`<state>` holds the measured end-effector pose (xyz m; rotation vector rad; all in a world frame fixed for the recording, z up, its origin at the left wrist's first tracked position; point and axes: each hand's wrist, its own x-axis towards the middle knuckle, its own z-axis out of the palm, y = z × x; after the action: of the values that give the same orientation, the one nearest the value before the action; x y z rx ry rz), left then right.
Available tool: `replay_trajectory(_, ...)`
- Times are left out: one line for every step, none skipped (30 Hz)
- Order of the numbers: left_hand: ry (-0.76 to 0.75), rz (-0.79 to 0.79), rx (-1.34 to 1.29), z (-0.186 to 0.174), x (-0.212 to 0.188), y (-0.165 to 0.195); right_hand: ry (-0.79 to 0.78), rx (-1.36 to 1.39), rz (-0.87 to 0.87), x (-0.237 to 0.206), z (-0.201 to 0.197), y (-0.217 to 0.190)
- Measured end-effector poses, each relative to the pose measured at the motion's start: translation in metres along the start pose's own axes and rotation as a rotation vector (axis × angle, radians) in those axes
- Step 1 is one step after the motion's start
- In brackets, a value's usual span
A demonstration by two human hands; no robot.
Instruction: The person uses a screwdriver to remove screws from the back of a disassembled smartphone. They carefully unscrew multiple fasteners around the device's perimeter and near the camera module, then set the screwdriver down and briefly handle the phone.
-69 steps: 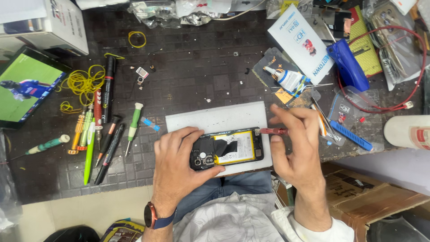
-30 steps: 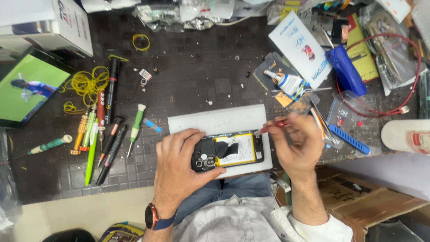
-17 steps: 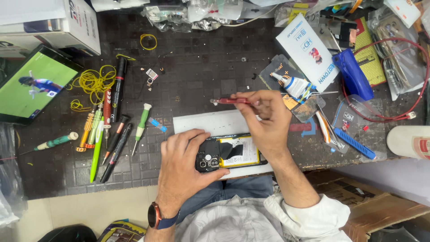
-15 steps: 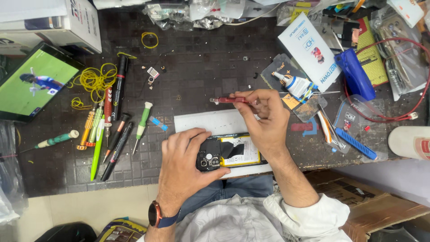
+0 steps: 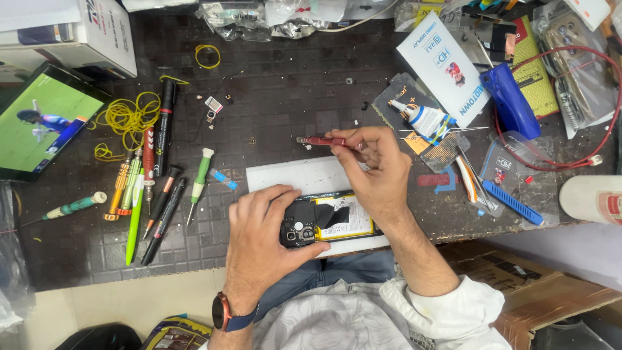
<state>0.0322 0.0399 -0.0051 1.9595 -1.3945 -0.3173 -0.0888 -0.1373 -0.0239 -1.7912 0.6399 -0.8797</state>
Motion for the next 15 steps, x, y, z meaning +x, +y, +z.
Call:
replay_trajectory(-0.001, 0.001, 0.001, 0.000, 0.000, 0.000, -0.007, 0.003, -0.004, 0.001, 0.000, 0.000)
replay_trajectory(-0.003, 0.002, 0.002, 0.000, 0.000, 0.000, -0.015, 0.006, -0.007, 0.001, 0.000, 0.000)
replay_trajectory(-0.004, 0.002, 0.003, 0.000, 0.000, -0.001, -0.023, 0.010, -0.011, 0.002, 0.000, 0.000)
replay_trajectory(-0.005, 0.000, 0.007, 0.000, 0.001, -0.001, -0.021, 0.007, -0.010, 0.002, 0.000, 0.001)
replay_trajectory(-0.006, -0.002, 0.011, 0.000, 0.001, -0.001, -0.018, 0.002, -0.009, 0.002, 0.001, 0.001)
replay_trajectory(-0.008, -0.003, 0.013, 0.000, 0.001, -0.001, -0.015, -0.003, -0.008, 0.002, 0.001, 0.001)
replay_trajectory(-0.004, -0.002, 0.012, 0.001, 0.000, -0.001, -0.007, 0.009, -0.012, 0.002, 0.001, 0.002)
replay_trajectory(0.001, 0.000, 0.012, 0.000, 0.000, -0.001, 0.002, 0.022, -0.016, 0.001, 0.001, 0.002)
replay_trajectory(0.004, 0.001, 0.011, 0.000, 0.000, 0.000, 0.011, 0.035, -0.018, 0.000, 0.001, 0.003)
replay_trajectory(0.001, 0.001, 0.011, 0.000, 0.000, 0.000, 0.036, 0.127, -0.026, -0.001, 0.000, 0.003)
replay_trajectory(-0.001, 0.001, 0.012, 0.001, 0.000, 0.000, 0.061, 0.219, -0.034, -0.002, -0.002, 0.004)
replay_trajectory(-0.002, 0.000, 0.014, 0.000, 0.001, -0.001, 0.087, 0.313, -0.043, -0.003, -0.003, 0.005)
replay_trajectory(-0.003, -0.005, 0.017, 0.000, 0.000, -0.001, 0.133, 0.387, -0.005, -0.006, -0.007, 0.006)
replay_trajectory(-0.004, -0.010, 0.018, 0.000, 0.000, -0.001, 0.182, 0.458, 0.033, -0.009, -0.012, 0.006)
replay_trajectory(-0.006, -0.013, 0.018, 0.001, 0.000, -0.001, 0.231, 0.528, 0.071, -0.012, -0.019, 0.007)
